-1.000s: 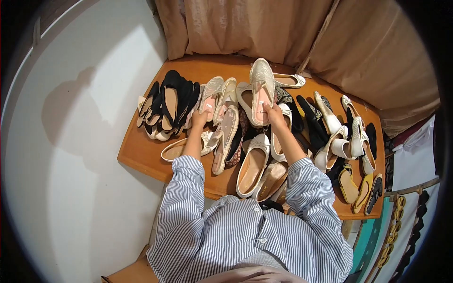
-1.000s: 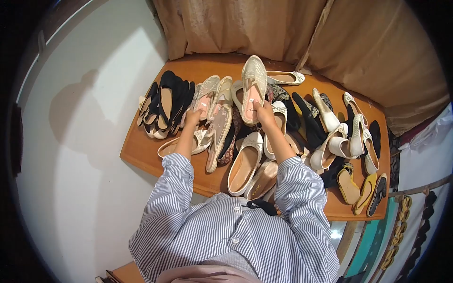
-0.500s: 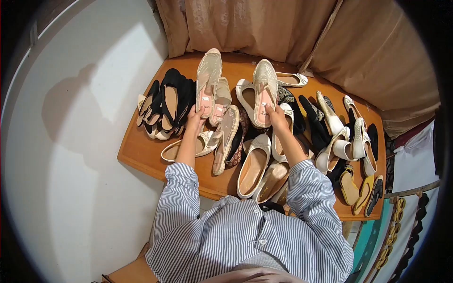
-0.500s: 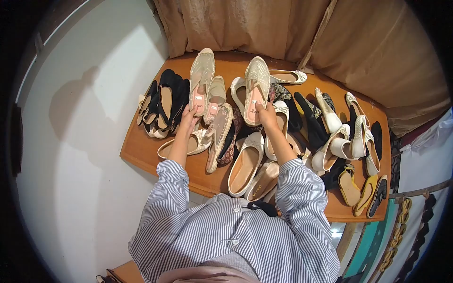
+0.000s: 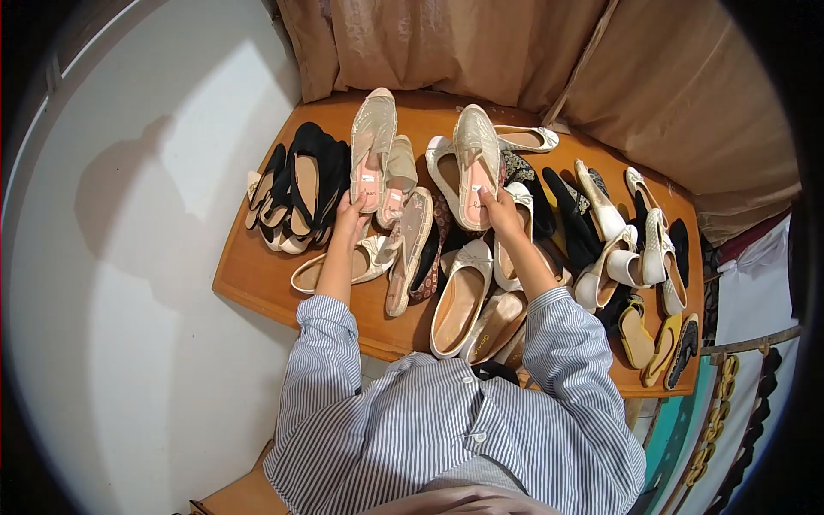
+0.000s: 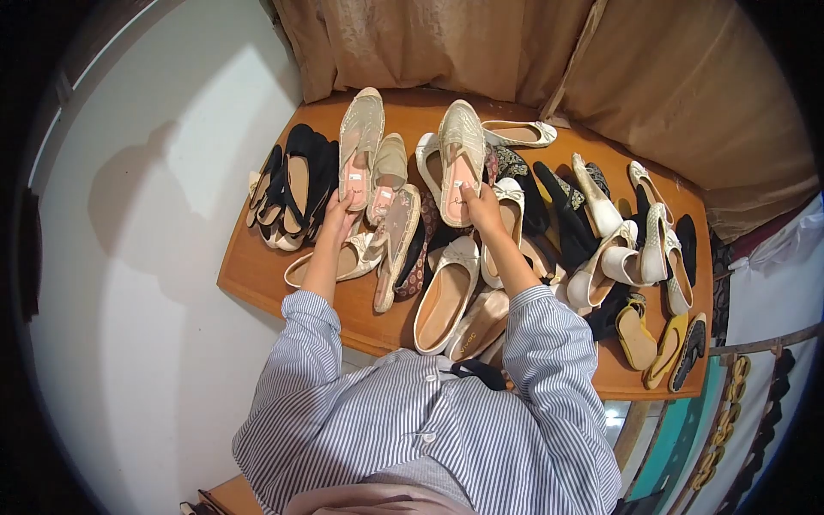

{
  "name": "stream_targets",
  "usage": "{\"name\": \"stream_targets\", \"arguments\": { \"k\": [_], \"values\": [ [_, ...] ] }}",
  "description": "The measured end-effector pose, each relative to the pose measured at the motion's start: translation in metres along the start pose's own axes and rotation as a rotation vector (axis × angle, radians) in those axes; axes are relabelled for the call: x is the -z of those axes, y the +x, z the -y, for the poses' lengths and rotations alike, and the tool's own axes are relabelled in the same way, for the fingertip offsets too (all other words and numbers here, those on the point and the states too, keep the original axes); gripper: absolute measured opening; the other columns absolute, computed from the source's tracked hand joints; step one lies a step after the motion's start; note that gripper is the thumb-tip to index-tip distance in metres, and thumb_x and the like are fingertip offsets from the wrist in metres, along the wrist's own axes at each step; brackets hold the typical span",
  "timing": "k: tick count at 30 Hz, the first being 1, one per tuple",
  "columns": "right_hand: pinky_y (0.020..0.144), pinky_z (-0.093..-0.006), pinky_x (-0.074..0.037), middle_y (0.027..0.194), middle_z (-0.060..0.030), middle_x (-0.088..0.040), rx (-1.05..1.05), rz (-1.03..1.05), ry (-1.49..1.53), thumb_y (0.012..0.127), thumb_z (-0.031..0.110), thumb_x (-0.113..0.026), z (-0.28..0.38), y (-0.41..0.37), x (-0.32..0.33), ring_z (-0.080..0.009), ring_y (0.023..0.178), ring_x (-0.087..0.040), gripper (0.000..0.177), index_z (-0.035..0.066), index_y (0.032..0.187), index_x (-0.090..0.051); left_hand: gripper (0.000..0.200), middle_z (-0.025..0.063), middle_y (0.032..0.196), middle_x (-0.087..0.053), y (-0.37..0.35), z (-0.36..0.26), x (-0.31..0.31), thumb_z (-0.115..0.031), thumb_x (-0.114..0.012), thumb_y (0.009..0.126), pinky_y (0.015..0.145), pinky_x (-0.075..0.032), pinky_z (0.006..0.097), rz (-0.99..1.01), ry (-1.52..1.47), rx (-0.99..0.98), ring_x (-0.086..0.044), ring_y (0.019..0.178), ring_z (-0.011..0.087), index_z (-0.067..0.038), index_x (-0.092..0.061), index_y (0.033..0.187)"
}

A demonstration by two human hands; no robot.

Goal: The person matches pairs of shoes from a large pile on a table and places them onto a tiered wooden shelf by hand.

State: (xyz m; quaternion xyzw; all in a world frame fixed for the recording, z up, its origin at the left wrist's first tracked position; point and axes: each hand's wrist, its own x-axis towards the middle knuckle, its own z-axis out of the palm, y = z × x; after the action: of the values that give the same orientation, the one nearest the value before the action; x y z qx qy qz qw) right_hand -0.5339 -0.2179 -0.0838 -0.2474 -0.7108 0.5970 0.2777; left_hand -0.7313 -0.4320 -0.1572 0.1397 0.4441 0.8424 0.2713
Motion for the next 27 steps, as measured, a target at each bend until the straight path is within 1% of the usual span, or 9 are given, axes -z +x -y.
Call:
{"name": "stream_targets", "arguments": {
  "k": [3, 5, 8, 10, 11, 14, 20, 21, 27],
  "values": [
    [0.048, -0.0242, -0.037, 0.068, -0.0018, -0.053, 0.001, -0.008, 0.011, 0.089, 0.027, -0.051, -0.001, -0.001, 0.001, -0.0091, 0.052, -0.047, 0.028, 0.000, 0.094, -0.055, 0.042, 0.0131, 0.117, -0.049, 0.001, -0.003, -0.002, -0.012, -0.053, 0.087, 0.091, -0.042, 0.0376, 0.033, -0.044, 0.020, -0.051, 0.106, 0.0238, -0.004, -0.037, 0.125],
    [0.061, -0.0217, -0.039, 0.078, 0.0019, -0.053, -0.030, 0.053, 0.003, 0.091, 0.025, -0.048, -0.002, 0.000, 0.002, -0.0069, 0.067, -0.046, 0.027, 0.002, 0.106, -0.052, 0.043, 0.0133, 0.116, -0.050, 0.001, -0.003, -0.010, -0.012, -0.054, 0.086, 0.091, -0.042, 0.0375, 0.095, -0.080, 0.006, -0.051, 0.106, 0.0239, -0.004, -0.037, 0.124],
    [0.054, -0.0241, -0.040, 0.076, -0.0014, -0.054, -0.008, 0.036, 0.050, 0.091, 0.025, -0.048, 0.004, -0.006, -0.002, -0.0092, 0.059, -0.048, 0.028, 0.002, 0.105, -0.050, 0.043, 0.0128, 0.113, -0.051, -0.014, -0.013, -0.041, -0.009, -0.056, 0.084, 0.090, -0.043, 0.0363, 0.191, -0.114, -0.013, -0.052, 0.105, 0.0235, -0.003, -0.037, 0.122],
    [0.059, -0.0245, -0.041, 0.080, -0.0018, -0.054, 0.065, 0.020, 0.120, 0.091, 0.025, -0.048, 0.004, -0.006, -0.010, -0.0094, 0.065, -0.049, 0.028, 0.002, 0.107, -0.048, 0.043, 0.0115, 0.113, -0.052, -0.024, -0.015, -0.060, -0.009, -0.057, 0.084, 0.088, -0.045, 0.0355, 0.253, 0.039, 0.081, -0.053, 0.103, 0.0225, -0.004, -0.037, 0.121],
    [0.064, -0.0248, -0.042, 0.084, -0.0021, -0.055, 0.136, 0.003, 0.191, 0.091, 0.025, -0.048, 0.004, -0.007, -0.013, -0.0097, 0.070, -0.050, 0.029, 0.002, 0.109, -0.047, 0.050, 0.0118, 0.114, -0.051, -0.026, -0.012, -0.070, -0.006, -0.058, 0.083, 0.086, -0.046, 0.0349, 0.285, 0.050, 0.064, -0.054, 0.101, 0.0210, -0.003, -0.031, 0.125],
    [0.073, -0.0256, -0.042, 0.092, -0.0028, -0.056, 0.139, -0.006, 0.215, 0.091, 0.025, -0.048, 0.006, -0.008, -0.015, -0.0101, 0.080, -0.050, 0.030, 0.002, 0.110, -0.047, 0.049, 0.0100, 0.117, -0.050, -0.036, 0.003, -0.094, -0.004, -0.058, 0.083, 0.088, -0.043, 0.0312, 0.363, -0.031, 0.031, -0.052, 0.104, 0.0179, -0.003, -0.033, 0.124],
    [0.074, -0.0258, -0.043, 0.097, -0.0040, -0.055, 0.191, -0.053, 0.308, 0.092, 0.023, -0.046, 0.009, -0.008, 0.000, -0.0104, 0.083, -0.050, 0.030, 0.003, 0.115, -0.045, 0.046, 0.0096, 0.119, -0.049, -0.031, 0.009, -0.120, -0.004, -0.056, 0.084, 0.090, -0.042, 0.0295, 0.512, 0.026, -0.095, -0.050, 0.107, 0.0163, 0.001, -0.034, 0.123],
    [0.075, -0.0259, -0.043, 0.098, -0.0044, -0.055, 0.182, -0.093, 0.310, 0.093, 0.022, -0.045, 0.013, -0.013, 0.003, -0.0107, 0.084, -0.050, 0.029, 0.003, 0.115, -0.045, 0.050, 0.0104, 0.118, -0.049, -0.030, 0.011, -0.125, -0.003, -0.056, 0.083, 0.091, -0.042, 0.0302, 0.530, 0.006, -0.084, -0.050, 0.107, 0.0171, -0.003, -0.031, 0.127],
    [0.083, -0.0278, -0.042, 0.109, -0.0068, -0.053, 0.281, -0.272, 0.332, 0.092, 0.023, -0.047, 0.022, -0.033, 0.051, -0.0135, 0.095, -0.051, 0.035, 0.003, 0.121, -0.042, 0.046, 0.0095, 0.115, -0.050, -0.029, 0.026, -0.176, -0.005, -0.056, 0.083, 0.087, -0.046, 0.0314, 0.629, -0.006, 0.077, -0.053, 0.103, 0.0175, -0.003, -0.033, 0.123]
  ]
}}
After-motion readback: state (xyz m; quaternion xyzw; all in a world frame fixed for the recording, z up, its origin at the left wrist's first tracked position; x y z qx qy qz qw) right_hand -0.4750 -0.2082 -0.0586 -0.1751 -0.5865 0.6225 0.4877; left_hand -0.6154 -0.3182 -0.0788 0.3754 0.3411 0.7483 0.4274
